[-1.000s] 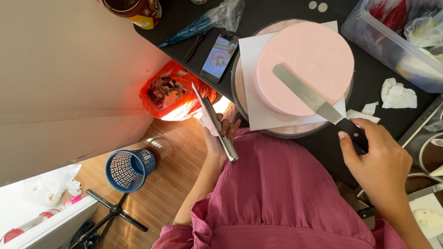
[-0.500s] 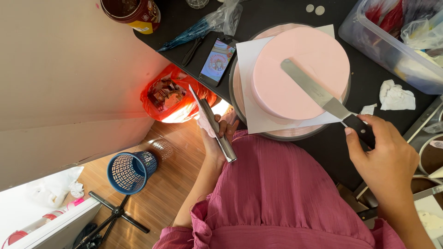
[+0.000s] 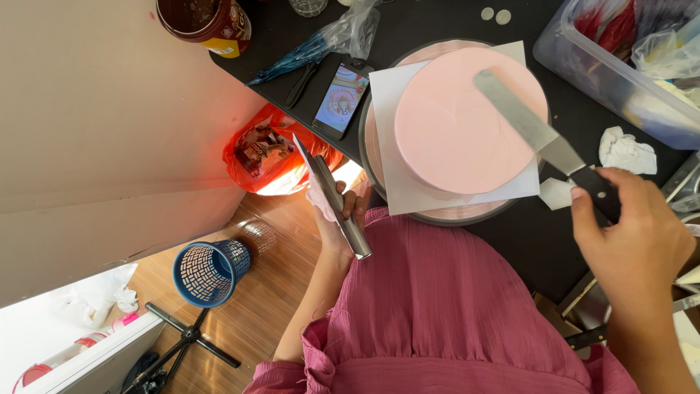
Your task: Smoothing the frosting on the top and sides of a pink cake using an offset spatula and a bench scraper.
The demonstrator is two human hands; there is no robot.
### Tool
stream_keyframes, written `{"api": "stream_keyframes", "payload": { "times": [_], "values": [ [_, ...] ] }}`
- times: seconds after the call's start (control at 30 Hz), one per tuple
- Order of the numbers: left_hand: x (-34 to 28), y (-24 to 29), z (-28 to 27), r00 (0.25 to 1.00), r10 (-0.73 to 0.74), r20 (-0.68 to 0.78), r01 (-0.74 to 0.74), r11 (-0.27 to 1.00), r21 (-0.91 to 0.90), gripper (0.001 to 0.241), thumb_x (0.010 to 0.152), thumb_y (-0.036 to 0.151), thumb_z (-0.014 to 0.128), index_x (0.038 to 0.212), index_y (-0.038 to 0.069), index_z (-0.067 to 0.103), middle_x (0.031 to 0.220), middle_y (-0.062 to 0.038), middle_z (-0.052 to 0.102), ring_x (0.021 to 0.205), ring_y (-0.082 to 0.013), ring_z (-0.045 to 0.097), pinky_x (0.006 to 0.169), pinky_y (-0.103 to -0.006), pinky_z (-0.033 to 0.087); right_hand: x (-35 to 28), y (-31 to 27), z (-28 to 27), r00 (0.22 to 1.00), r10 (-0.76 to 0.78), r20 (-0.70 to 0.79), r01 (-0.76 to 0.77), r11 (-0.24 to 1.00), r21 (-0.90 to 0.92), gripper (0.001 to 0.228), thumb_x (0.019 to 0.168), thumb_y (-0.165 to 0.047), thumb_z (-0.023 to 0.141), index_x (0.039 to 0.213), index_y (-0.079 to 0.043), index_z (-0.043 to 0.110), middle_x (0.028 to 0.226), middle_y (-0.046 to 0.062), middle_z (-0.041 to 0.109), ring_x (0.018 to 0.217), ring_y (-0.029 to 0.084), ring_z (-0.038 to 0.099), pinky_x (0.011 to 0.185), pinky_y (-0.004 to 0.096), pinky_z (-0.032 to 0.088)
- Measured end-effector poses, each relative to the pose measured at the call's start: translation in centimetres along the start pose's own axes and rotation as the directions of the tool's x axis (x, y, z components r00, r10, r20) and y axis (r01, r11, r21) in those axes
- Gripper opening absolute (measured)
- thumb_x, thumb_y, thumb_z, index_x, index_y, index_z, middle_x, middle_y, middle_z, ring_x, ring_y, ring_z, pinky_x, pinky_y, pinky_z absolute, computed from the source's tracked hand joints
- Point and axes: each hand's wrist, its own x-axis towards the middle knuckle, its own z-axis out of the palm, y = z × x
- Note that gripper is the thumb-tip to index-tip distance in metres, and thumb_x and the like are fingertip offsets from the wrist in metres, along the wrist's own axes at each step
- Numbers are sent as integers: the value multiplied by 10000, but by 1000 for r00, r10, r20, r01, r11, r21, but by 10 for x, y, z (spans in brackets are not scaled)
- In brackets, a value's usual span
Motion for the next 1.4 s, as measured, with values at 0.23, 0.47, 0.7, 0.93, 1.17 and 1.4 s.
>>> {"api": "stream_keyframes", "payload": {
  "times": [0.23,0.47,0.7,0.93,1.17,1.4],
  "values": [
    [-13,4,24,1000,15,-23,-15,1000,8,409,1081,476,412,970,95,510,774,10,519,531,-130,409,565,-309,421,-3,21,6,999,26,-25,-19,963,268,250,1045,-156,752,1242,-34,658,1128,127,702,999,243,704,916,297,555],
    [-30,3,44,983,-77,167,59,992,108,423,1057,490,399,970,99,532,577,-20,401,591,-207,504,738,-288,541,-23,-49,47,861,-145,488,-404,386,829,346,933,-104,714,1261,-19,643,1143,53,686,1067,132,642,931,286,514],
    [-55,0,69,991,-129,43,127,991,52,448,1057,519,448,912,101,515,618,0,415,591,-144,469,970,-298,554,-38,-103,72,743,-436,507,-546,44,837,348,1000,-126,688,1314,-3,602,1105,74,644,975,147,580,845,299,484],
    [-55,9,55,969,-182,166,161,978,130,427,1110,500,434,949,125,561,586,28,385,558,-109,437,728,-263,461,-51,-74,68,760,-460,460,-364,285,887,341,948,-138,692,1255,-1,640,1069,56,680,994,145,630,893,277,493],
    [-6,18,11,964,-144,224,118,985,126,497,1081,560,369,950,111,538,579,-14,456,569,-196,506,598,-277,467,-78,10,51,789,-264,554,-367,520,771,332,887,-78,704,1210,-9,668,1104,58,722,1027,149,660,918,275,499],
    [53,-5,-4,983,39,177,-27,997,-69,488,1119,552,370,978,105,506,664,-12,439,557,-160,404,646,-355,430,-87,20,14,911,109,398,-388,560,732,361,1000,-72,673,1347,-2,601,1200,64,657,1152,117,606,1007,263,474]
  ]
}}
